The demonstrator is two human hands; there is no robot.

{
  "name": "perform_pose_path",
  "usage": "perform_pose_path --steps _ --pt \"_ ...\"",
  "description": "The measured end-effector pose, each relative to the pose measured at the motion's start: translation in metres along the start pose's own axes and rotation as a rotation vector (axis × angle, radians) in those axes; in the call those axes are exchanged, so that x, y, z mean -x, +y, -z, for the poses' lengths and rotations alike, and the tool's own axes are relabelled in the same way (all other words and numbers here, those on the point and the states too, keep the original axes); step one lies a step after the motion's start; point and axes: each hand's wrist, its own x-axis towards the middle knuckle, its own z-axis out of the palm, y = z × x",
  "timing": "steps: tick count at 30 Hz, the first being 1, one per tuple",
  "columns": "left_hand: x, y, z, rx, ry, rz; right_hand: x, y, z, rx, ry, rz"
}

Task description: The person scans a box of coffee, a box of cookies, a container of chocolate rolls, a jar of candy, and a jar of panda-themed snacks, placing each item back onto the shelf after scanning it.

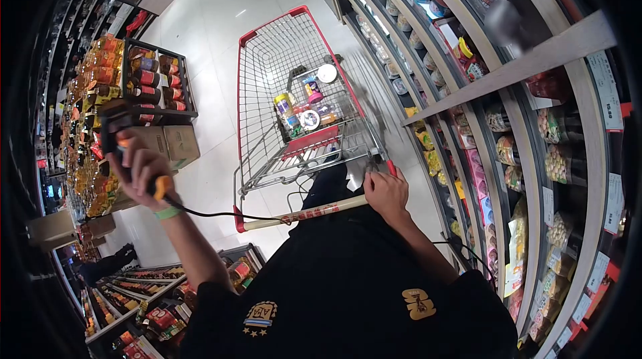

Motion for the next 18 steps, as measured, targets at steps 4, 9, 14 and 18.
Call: perform_pose_path --steps 4,9,14,18 --pt "-0.031 0.028 -0.016 -0.063 -0.084 -0.030 -0.003 -0.001 0.000 0.023 -0.035 -0.010" --pt "-0.046 0.005 0.065 -1.558 0.720 0.072 -0.009 -0.005 0.003 0.008 0.000 -0.080" --pt "0.016 -0.019 0.244 -2.741 0.389 0.347 -0.025 -0.008 0.011 -0.108 0.064 -0.086" --pt "0.042 -0.053 0.268 -2.494 0.362 0.645 -0.050 -0.014 0.003 -0.016 -0.044 -0.260"
